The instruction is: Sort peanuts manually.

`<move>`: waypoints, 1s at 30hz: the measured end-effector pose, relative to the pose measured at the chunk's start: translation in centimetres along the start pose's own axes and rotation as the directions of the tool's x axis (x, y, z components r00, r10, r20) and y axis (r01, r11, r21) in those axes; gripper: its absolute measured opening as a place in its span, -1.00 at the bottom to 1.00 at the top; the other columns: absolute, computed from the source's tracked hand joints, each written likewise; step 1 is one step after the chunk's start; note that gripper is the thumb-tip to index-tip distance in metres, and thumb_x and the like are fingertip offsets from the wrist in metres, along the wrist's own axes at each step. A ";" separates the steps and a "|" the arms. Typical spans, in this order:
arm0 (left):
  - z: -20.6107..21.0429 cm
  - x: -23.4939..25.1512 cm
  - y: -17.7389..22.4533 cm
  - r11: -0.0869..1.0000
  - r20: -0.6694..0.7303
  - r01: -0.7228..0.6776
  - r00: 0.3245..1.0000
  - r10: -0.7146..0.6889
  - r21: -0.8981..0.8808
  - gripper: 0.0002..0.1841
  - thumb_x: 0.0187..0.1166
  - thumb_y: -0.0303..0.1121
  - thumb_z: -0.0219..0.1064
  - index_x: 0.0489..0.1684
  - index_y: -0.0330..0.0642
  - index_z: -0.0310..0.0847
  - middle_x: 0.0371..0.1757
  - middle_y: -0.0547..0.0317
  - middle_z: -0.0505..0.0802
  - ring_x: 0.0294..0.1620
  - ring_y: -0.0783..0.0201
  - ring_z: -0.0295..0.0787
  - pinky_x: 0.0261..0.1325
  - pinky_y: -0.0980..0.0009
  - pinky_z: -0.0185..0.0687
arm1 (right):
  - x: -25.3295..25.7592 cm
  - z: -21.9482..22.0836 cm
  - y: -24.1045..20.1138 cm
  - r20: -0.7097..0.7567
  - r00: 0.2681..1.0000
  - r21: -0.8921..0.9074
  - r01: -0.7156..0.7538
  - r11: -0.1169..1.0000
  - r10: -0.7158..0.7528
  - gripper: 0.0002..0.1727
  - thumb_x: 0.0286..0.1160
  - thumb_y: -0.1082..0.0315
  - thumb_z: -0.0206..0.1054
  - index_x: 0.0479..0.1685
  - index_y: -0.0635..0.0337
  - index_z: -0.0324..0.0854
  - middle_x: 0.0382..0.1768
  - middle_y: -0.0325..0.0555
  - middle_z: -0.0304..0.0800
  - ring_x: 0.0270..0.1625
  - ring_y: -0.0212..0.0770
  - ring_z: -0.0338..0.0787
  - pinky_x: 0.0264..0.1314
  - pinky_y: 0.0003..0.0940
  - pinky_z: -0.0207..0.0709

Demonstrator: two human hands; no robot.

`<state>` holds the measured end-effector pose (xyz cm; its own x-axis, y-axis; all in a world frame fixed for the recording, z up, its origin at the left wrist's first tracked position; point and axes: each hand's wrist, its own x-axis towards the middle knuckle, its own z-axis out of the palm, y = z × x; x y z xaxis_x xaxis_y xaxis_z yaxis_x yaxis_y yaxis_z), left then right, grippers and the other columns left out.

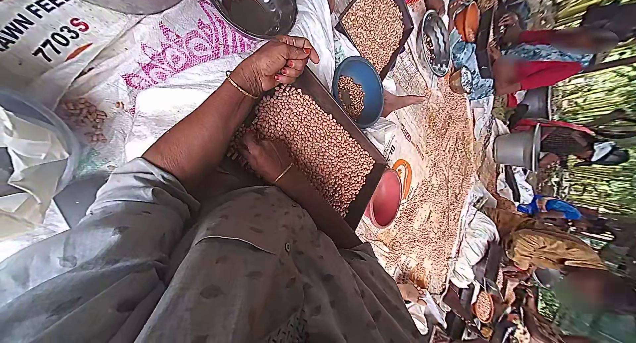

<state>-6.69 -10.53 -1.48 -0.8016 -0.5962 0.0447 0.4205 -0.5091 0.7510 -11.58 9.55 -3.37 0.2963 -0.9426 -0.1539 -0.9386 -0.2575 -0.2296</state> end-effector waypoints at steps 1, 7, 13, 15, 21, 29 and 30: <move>0.0 0.0 0.0 1.000 -0.001 0.000 1.000 0.000 0.009 -0.71 0.80 -0.48 -0.06 -0.26 -0.08 0.59 -0.74 0.52 0.37 -0.84 0.65 0.16 -0.78 0.74 0.04 | 0.3 -0.1 -0.4 0.005 1.000 -0.050 0.000 0.999 0.000 -0.66 0.71 0.28 0.22 0.20 0.36 0.70 -0.56 0.11 0.75 -0.49 0.17 0.81 -0.44 0.05 0.63; 0.2 -0.2 0.2 1.000 -0.011 0.009 1.000 -0.009 0.015 -0.71 0.81 -0.47 -0.07 -0.26 -0.07 0.58 -0.74 0.53 0.37 -0.84 0.64 0.16 -0.78 0.74 0.04 | 0.6 -0.1 -1.0 -0.033 0.999 -0.052 0.027 0.998 -0.028 -0.66 0.65 0.39 0.22 0.26 0.35 0.72 -0.56 0.13 0.77 -0.50 0.18 0.82 -0.43 0.04 0.65; 0.0 -0.1 0.1 0.999 -0.001 0.008 1.000 -0.008 0.035 -0.70 0.80 -0.47 -0.06 -0.26 -0.07 0.59 -0.74 0.53 0.38 -0.84 0.64 0.17 -0.78 0.74 0.05 | 1.1 2.2 -0.1 -0.246 0.955 -0.042 0.161 0.986 -0.166 -0.81 0.47 0.48 0.33 -0.07 0.35 0.80 -0.64 0.05 0.73 -0.60 0.08 0.79 -0.59 -0.05 0.59; 0.0 -0.1 0.1 1.000 0.011 0.007 1.000 -0.008 0.026 -0.71 0.80 -0.47 -0.06 -0.25 -0.07 0.60 -0.74 0.52 0.38 -0.84 0.64 0.17 -0.79 0.74 0.05 | 1.6 1.9 0.7 -0.294 0.954 0.211 0.127 0.969 -0.061 -0.84 0.48 0.48 0.34 -0.18 0.41 0.77 -0.63 0.05 0.73 -0.59 -0.01 0.77 -0.53 -0.11 0.61; -0.2 0.0 0.0 1.000 0.026 0.000 1.000 -0.001 0.023 -0.71 0.80 -0.47 -0.06 -0.24 -0.09 0.60 -0.74 0.52 0.38 -0.85 0.64 0.16 -0.80 0.74 0.05 | 0.6 -3.1 4.9 -0.123 0.992 0.972 0.123 0.201 -0.011 -0.78 0.43 0.44 0.17 0.00 0.26 0.58 -0.33 -0.32 0.67 -0.58 -0.62 0.38 -0.64 -0.70 0.15; -0.1 -0.1 0.1 1.000 0.021 0.003 1.000 -0.004 0.030 -0.71 0.80 -0.47 -0.07 -0.24 -0.07 0.60 -0.74 0.53 0.39 -0.84 0.65 0.17 -0.79 0.74 0.05 | -0.4 -0.1 0.9 0.061 0.985 0.306 0.137 0.942 -0.163 -0.72 0.54 0.43 0.29 0.08 0.33 0.83 -0.40 0.19 0.87 -0.38 0.19 0.86 -0.28 0.16 0.63; -0.1 -0.1 0.1 1.000 0.018 0.007 1.000 -0.008 0.031 -0.70 0.80 -0.47 -0.07 -0.24 -0.07 0.60 -0.74 0.52 0.38 -0.84 0.65 0.17 -0.79 0.74 0.05 | -0.6 -0.3 0.4 0.070 0.985 0.209 0.142 0.968 -0.159 -0.71 0.55 0.41 0.28 0.11 0.28 0.83 -0.44 0.18 0.85 -0.40 0.23 0.85 -0.34 0.18 0.60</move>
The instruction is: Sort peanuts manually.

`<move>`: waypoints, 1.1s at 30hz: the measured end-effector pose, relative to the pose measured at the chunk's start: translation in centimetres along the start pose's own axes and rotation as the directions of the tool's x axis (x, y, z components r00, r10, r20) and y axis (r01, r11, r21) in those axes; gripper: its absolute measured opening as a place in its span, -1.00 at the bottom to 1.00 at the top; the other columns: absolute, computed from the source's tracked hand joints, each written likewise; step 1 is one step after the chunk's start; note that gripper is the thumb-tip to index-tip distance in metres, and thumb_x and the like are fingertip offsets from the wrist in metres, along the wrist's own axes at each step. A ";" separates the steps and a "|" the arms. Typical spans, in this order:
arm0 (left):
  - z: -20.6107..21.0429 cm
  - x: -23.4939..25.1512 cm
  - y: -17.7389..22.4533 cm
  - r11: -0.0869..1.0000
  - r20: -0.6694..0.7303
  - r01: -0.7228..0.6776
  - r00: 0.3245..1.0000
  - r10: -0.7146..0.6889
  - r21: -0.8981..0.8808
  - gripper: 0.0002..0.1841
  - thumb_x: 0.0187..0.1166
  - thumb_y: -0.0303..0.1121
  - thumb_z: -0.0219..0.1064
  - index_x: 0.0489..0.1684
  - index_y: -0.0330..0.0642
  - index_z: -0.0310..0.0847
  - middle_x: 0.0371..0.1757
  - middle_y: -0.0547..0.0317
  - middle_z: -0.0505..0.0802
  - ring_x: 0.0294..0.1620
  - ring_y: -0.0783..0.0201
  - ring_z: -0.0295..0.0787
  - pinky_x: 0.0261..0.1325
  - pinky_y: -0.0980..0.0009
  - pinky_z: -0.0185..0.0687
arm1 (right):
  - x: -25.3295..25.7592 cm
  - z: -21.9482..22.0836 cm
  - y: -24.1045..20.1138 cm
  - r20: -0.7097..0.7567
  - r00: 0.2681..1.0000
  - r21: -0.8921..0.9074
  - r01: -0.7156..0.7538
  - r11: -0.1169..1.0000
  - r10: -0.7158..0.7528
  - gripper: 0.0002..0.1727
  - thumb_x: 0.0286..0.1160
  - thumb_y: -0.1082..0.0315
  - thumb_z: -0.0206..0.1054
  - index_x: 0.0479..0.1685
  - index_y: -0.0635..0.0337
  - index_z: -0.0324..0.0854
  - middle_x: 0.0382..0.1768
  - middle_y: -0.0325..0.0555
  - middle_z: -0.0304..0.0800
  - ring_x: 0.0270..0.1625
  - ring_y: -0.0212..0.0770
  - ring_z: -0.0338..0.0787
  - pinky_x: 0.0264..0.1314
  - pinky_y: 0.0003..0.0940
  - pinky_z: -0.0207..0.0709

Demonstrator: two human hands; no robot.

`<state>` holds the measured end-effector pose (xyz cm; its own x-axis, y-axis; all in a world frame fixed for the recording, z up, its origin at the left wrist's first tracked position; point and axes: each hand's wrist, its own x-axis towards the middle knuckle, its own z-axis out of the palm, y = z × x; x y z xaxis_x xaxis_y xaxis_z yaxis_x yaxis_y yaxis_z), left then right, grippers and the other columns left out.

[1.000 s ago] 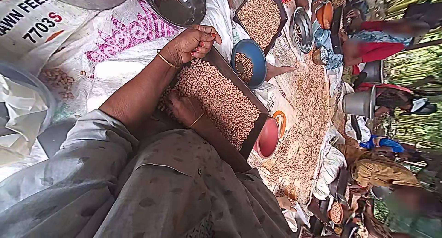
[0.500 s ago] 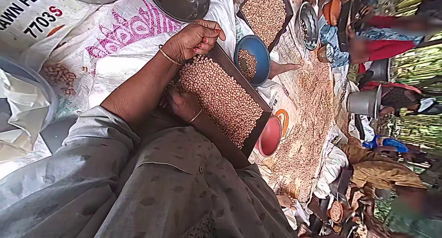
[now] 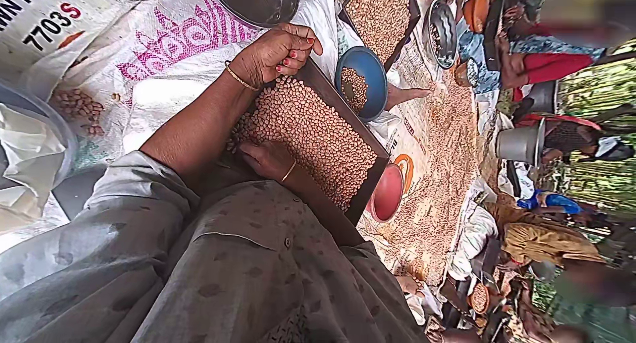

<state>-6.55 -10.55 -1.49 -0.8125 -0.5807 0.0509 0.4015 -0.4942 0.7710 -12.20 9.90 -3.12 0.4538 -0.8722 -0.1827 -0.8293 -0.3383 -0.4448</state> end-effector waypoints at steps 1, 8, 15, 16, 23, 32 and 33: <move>0.0 0.0 0.0 1.000 0.000 0.004 1.000 -0.004 0.000 -0.69 0.81 -0.47 -0.07 -0.25 -0.07 0.61 -0.74 0.52 0.38 -0.84 0.64 0.17 -0.79 0.74 0.05 | -0.2 -0.3 -0.7 -0.011 1.000 -0.072 0.002 0.997 -0.003 -0.73 0.55 0.41 0.29 0.08 0.27 0.83 -0.50 0.15 0.82 -0.45 0.21 0.84 -0.41 0.14 0.60; 0.0 0.0 0.0 1.000 0.006 -0.004 1.000 0.004 -0.004 -0.69 0.81 -0.47 -0.07 -0.25 -0.07 0.61 -0.74 0.53 0.38 -0.84 0.65 0.15 -0.80 0.74 0.03 | -0.6 -0.7 2.6 -0.232 0.957 0.673 0.027 0.739 0.176 -0.86 0.56 0.56 0.29 -0.08 0.49 0.69 -0.38 -0.06 0.76 -0.44 -0.46 0.67 -0.34 -0.55 0.62; -0.2 0.2 -0.2 1.000 0.027 -0.012 1.000 0.012 0.007 -0.69 0.82 -0.45 -0.07 -0.24 -0.05 0.61 -0.72 0.53 0.39 -0.83 0.65 0.17 -0.79 0.74 0.05 | -0.7 -2.6 4.3 -0.329 0.898 0.812 0.111 0.573 0.293 -0.84 0.50 0.62 0.25 -0.05 0.48 0.68 -0.47 -0.25 0.74 -0.55 -0.62 0.50 -0.50 -0.70 0.38; -0.2 0.2 -0.2 1.000 0.027 -0.015 1.000 0.015 -0.002 -0.69 0.81 -0.46 -0.07 -0.25 -0.06 0.61 -0.72 0.53 0.40 -0.83 0.66 0.18 -0.79 0.75 0.07 | -0.7 -2.7 4.3 -0.329 0.896 0.814 0.109 0.571 0.298 -0.83 0.50 0.62 0.25 -0.04 0.47 0.67 -0.47 -0.25 0.74 -0.55 -0.62 0.50 -0.49 -0.70 0.39; -0.1 0.2 -0.2 1.000 0.026 -0.013 1.000 0.013 0.003 -0.69 0.81 -0.47 -0.07 -0.27 -0.06 0.60 -0.74 0.53 0.38 -0.84 0.65 0.17 -0.79 0.75 0.05 | -1.0 -3.1 4.7 -0.358 0.864 0.814 0.103 0.571 0.354 -0.81 0.48 0.62 0.25 -0.02 0.46 0.69 -0.43 -0.23 0.78 -0.55 -0.62 0.52 -0.51 -0.69 0.40; 0.4 0.1 -0.4 0.988 0.013 0.019 1.000 -0.022 0.151 -0.70 0.82 -0.46 -0.05 -0.19 -0.05 0.64 -0.72 0.53 0.41 -0.83 0.65 0.17 -0.78 0.74 0.04 | -2.4 -4.9 7.1 -0.408 0.867 0.859 0.471 -0.203 0.287 -0.84 0.53 0.14 0.35 -0.16 0.00 0.65 -0.64 -0.41 0.59 -0.78 -0.55 0.40 -0.74 -0.65 0.22; 0.4 0.1 -0.4 0.987 0.012 0.017 1.000 -0.019 0.161 -0.71 0.82 -0.46 -0.05 -0.18 -0.06 0.64 -0.72 0.53 0.41 -0.83 0.65 0.17 -0.78 0.74 0.04 | -2.7 -5.0 7.3 -0.403 0.864 0.868 0.465 -0.174 0.302 -0.80 0.55 0.11 0.32 -0.19 0.01 0.66 -0.52 -0.33 0.66 -0.75 -0.53 0.41 -0.74 -0.65 0.23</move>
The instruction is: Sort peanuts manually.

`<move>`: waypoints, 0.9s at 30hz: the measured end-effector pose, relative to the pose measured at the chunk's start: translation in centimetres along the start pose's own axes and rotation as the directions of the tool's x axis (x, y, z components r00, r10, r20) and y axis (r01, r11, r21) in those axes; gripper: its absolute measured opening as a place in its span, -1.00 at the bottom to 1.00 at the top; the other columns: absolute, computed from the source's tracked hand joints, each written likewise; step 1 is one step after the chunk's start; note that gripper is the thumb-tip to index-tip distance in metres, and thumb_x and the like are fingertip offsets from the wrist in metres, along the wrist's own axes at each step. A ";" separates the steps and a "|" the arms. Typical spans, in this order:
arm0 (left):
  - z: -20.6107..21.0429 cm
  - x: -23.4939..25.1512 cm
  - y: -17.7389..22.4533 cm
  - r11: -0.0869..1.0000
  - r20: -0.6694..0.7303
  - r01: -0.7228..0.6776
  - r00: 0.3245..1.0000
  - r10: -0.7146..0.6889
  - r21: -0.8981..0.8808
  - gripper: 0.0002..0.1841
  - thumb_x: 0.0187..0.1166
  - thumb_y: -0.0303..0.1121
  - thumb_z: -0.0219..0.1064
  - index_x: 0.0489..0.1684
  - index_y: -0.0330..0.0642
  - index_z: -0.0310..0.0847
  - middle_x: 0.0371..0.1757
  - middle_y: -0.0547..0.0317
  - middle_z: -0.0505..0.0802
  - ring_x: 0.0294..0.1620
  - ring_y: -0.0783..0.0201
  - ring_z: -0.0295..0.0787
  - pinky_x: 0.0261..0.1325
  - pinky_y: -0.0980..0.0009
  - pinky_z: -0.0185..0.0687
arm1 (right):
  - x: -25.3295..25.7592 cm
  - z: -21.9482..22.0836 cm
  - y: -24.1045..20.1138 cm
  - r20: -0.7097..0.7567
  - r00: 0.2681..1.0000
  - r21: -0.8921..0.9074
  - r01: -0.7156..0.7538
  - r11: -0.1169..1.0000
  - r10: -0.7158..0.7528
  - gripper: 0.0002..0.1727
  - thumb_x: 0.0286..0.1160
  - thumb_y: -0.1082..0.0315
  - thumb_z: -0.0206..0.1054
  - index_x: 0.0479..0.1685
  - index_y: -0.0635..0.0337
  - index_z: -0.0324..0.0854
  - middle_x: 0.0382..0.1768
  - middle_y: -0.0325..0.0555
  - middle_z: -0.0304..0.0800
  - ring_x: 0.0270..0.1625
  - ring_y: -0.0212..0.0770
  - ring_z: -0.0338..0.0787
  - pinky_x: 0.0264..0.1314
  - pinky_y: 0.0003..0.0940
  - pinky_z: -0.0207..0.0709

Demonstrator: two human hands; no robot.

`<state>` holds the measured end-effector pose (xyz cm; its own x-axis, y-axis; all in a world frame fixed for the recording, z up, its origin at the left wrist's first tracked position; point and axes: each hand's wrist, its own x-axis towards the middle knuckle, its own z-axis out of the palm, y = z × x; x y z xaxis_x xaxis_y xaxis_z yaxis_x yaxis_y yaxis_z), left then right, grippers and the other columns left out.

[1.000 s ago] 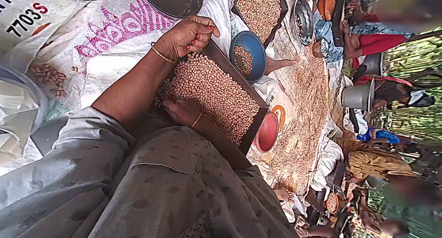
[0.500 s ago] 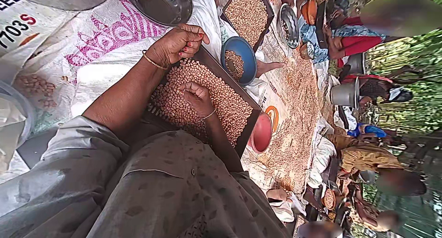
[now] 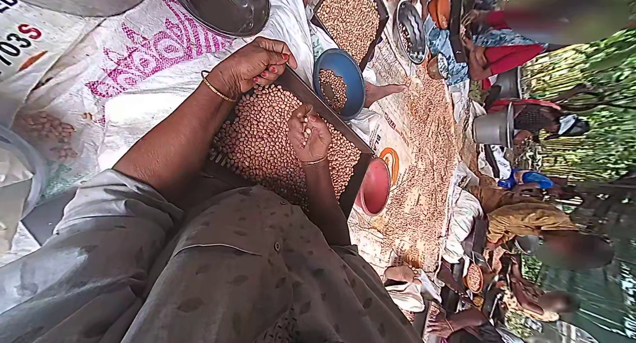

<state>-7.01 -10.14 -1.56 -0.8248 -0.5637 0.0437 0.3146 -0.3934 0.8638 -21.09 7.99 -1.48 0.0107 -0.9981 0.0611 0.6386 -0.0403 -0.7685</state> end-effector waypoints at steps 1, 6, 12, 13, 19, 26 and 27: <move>0.1 0.0 0.0 1.000 -0.008 0.000 1.000 0.001 0.009 -0.70 0.82 -0.47 -0.05 -0.18 -0.07 0.64 -0.71 0.52 0.42 -0.82 0.65 0.17 -0.78 0.74 0.04 | -0.2 0.1 -0.2 -0.037 0.999 -0.084 -0.013 0.996 0.010 -0.75 0.61 0.10 0.24 -0.22 0.05 0.68 -0.43 -0.28 0.72 -0.74 -0.53 0.40 -0.75 -0.66 0.23; 0.3 -0.3 0.1 0.999 -0.030 0.013 0.999 -0.012 0.041 -0.71 0.80 -0.48 -0.06 -0.20 -0.05 0.61 -0.67 0.51 0.45 -0.82 0.64 0.15 -0.78 0.74 0.04 | -2.4 3.5 0.8 -0.094 0.987 -0.741 -0.155 0.653 0.128 -0.55 0.83 0.28 -0.02 -0.35 0.27 0.72 -0.77 -0.49 0.40 -0.76 -0.66 0.21 -0.72 -0.70 0.05; 1.6 -1.4 1.1 0.992 -0.121 0.059 0.992 -0.045 0.114 -0.72 0.75 -0.53 -0.04 -0.25 -0.05 0.58 -0.59 0.48 0.54 -0.79 0.62 0.17 -0.76 0.73 0.04 | -5.1 5.6 3.5 -0.067 0.935 -0.986 -0.008 -0.167 0.348 -0.72 0.65 0.30 0.36 0.13 0.32 0.69 -0.46 0.11 0.77 -0.43 0.10 0.80 -0.32 0.09 0.65; 1.9 -1.8 1.5 0.990 -0.127 0.063 0.991 -0.047 0.126 -0.72 0.76 -0.53 -0.05 -0.24 -0.04 0.58 -0.59 0.48 0.53 -0.78 0.63 0.16 -0.75 0.73 0.03 | -5.4 6.0 3.7 -0.075 0.941 -0.970 0.008 -0.243 0.331 -0.70 0.64 0.28 0.37 0.14 0.32 0.68 -0.44 0.15 0.79 -0.39 0.18 0.83 -0.31 0.15 0.65; 3.3 -5.9 3.4 0.903 -0.092 0.102 0.993 -0.069 0.417 -0.74 0.78 -0.47 0.06 -0.32 -0.02 0.60 -0.67 0.52 0.41 -0.75 0.63 0.13 -0.69 0.68 -0.02 | -4.9 6.6 4.3 -0.168 0.893 -0.894 0.040 -0.445 0.418 -0.61 0.79 0.20 0.14 0.29 0.31 0.64 -0.26 0.25 0.85 -0.17 0.31 0.87 -0.11 0.23 0.63; 2.8 -12.0 1.1 0.454 0.063 0.035 0.978 -0.199 0.890 -0.83 0.67 -0.45 0.31 -0.38 -0.16 0.72 -0.46 0.09 0.71 -0.36 0.11 0.65 -0.23 -0.03 0.49 | -5.3 4.3 3.2 -0.033 0.996 -0.773 -0.080 0.629 0.085 -0.89 0.56 0.53 0.23 -0.14 0.36 0.65 -0.55 -0.25 0.64 -0.60 -0.52 0.49 -0.55 -0.62 0.38; 3.0 -12.6 0.6 0.355 0.051 0.038 0.970 -0.237 0.934 -0.83 0.66 -0.44 0.31 -0.39 -0.15 0.72 -0.43 0.04 0.75 -0.31 -0.01 0.70 -0.21 -0.17 0.52 | -5.0 4.1 2.7 -0.081 0.993 -0.614 -0.116 0.781 0.084 -0.87 0.52 0.51 0.18 -0.15 0.29 0.64 -0.60 -0.36 0.59 -0.67 -0.60 0.39 -0.65 -0.69 0.24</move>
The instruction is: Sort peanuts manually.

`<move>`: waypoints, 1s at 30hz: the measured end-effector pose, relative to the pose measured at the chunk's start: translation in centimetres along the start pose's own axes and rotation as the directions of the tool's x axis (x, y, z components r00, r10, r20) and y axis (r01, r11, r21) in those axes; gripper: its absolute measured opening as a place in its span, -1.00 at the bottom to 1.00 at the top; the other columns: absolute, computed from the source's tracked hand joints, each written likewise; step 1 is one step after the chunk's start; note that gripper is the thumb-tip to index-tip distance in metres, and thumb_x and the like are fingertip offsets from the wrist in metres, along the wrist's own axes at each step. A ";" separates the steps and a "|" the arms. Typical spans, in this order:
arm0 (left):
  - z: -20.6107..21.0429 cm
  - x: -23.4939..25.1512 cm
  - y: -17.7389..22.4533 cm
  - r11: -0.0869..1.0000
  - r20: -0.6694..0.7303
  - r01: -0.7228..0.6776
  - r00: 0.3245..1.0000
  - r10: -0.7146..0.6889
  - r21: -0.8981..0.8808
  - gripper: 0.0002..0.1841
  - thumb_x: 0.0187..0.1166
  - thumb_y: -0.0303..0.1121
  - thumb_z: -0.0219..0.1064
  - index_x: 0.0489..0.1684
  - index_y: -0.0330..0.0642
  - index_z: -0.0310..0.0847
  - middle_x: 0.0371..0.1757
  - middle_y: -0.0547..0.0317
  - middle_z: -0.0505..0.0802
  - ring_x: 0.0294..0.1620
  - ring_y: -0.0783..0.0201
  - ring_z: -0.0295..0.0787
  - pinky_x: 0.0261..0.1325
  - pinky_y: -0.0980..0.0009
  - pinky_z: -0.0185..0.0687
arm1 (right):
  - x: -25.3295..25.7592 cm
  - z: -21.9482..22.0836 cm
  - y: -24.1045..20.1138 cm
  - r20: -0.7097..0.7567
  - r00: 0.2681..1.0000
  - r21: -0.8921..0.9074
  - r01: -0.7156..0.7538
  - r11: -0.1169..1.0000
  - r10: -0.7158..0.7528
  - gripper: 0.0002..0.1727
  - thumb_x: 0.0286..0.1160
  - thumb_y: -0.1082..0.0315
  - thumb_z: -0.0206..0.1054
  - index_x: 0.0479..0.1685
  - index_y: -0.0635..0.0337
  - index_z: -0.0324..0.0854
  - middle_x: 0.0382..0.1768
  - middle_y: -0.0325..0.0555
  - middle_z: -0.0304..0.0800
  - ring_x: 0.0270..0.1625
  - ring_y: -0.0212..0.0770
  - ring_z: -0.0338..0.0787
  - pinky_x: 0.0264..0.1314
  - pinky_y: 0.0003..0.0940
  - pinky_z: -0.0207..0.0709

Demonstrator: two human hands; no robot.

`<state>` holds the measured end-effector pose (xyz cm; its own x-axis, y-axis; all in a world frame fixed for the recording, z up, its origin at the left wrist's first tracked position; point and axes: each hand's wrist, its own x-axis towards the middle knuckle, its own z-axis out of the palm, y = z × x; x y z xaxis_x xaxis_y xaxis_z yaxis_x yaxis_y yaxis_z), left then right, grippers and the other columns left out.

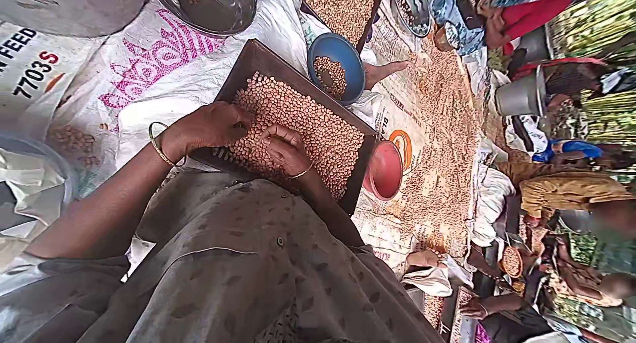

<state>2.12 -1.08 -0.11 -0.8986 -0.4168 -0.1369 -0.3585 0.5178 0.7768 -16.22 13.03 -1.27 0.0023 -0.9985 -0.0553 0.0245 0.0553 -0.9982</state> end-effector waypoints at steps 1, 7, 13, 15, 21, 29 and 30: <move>0.8 -0.3 -0.1 0.995 0.014 0.019 1.000 -0.020 0.093 -0.84 0.65 -0.43 0.33 -0.39 -0.16 0.74 -0.42 0.01 0.77 -0.28 -0.08 0.75 -0.19 -0.24 0.55 | 0.4 -0.6 -0.2 0.019 1.000 0.107 -0.022 0.994 0.020 -0.86 0.51 0.48 0.16 -0.14 0.23 0.63 -0.60 -0.39 0.58 -0.69 -0.62 0.36 -0.68 -0.70 0.19; 2.5 -1.1 0.7 0.971 -0.078 0.083 0.995 -0.067 0.224 -0.83 0.70 -0.43 0.27 -0.24 -0.31 0.75 -0.28 -0.26 0.82 -0.09 -0.36 0.79 -0.11 -0.37 0.56 | 2.0 -0.3 0.3 0.110 0.993 -0.708 0.047 0.704 0.044 -0.75 0.70 0.41 0.20 -0.14 0.39 0.77 -0.36 0.05 0.80 -0.34 -0.14 0.75 -0.19 -0.17 0.61; -0.6 -3.1 -0.4 0.976 -0.449 -0.060 0.893 -0.042 -0.210 -0.73 0.76 -0.31 0.09 -0.25 -0.12 0.73 -0.52 0.30 0.62 -0.51 0.42 0.48 -0.38 0.34 0.36 | 1.4 2.8 1.2 0.022 0.995 -0.973 0.000 0.230 0.093 -0.70 0.75 0.30 0.15 0.18 0.22 0.73 -0.42 0.15 0.82 -0.34 0.22 0.87 -0.33 0.14 0.66; -1.3 -3.8 -0.6 0.849 -0.449 -0.128 0.882 -0.139 -0.512 -0.74 0.74 -0.41 0.08 -0.28 -0.03 0.70 -0.67 0.56 0.45 -0.71 0.68 0.22 -0.62 0.70 0.12 | 1.6 3.0 0.8 0.021 0.991 -0.979 -0.007 0.203 0.133 -0.69 0.78 0.29 0.12 0.17 0.25 0.70 -0.42 0.16 0.81 -0.32 0.23 0.87 -0.33 0.14 0.66; -0.9 -5.0 -1.3 0.350 -0.250 -0.136 0.918 -0.306 -0.927 -0.64 0.84 -0.41 -0.11 -0.21 0.01 0.67 -0.69 0.56 0.41 -0.80 0.68 0.13 -0.78 0.77 0.00 | 2.5 2.3 0.5 0.012 0.954 -0.951 -0.081 0.297 0.299 -0.67 0.74 0.33 0.12 0.25 0.25 0.70 -0.22 0.20 0.87 -0.10 0.23 0.88 -0.07 0.20 0.65; 0.2 -4.1 -0.5 0.123 -0.192 -0.160 0.923 -0.332 -0.979 -0.59 0.87 -0.38 -0.19 -0.22 0.01 0.65 -0.61 0.51 0.53 -0.70 0.65 0.35 -0.66 0.77 0.26 | 0.7 3.1 -0.2 0.008 0.993 -0.967 -0.023 0.253 0.120 -0.82 0.68 0.34 0.25 -0.03 0.27 0.68 -0.43 0.11 0.78 -0.32 0.15 0.85 -0.37 0.08 0.65; 0.4 -4.0 -0.5 0.115 -0.192 -0.162 0.923 -0.333 -0.980 -0.60 0.87 -0.38 -0.18 -0.20 0.01 0.65 -0.59 0.51 0.55 -0.69 0.65 0.36 -0.64 0.77 0.28 | 0.8 2.6 0.7 0.022 0.995 -0.964 -0.005 0.268 0.099 -0.80 0.68 0.34 0.24 -0.03 0.28 0.70 -0.42 0.12 0.80 -0.31 0.15 0.86 -0.33 0.09 0.66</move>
<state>5.82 0.62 -0.22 -0.6614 -0.7009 -0.2670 0.3524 -0.6047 0.7143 -13.56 12.22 -1.93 0.0270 -0.9878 -0.1535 -0.9567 0.0190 -0.2905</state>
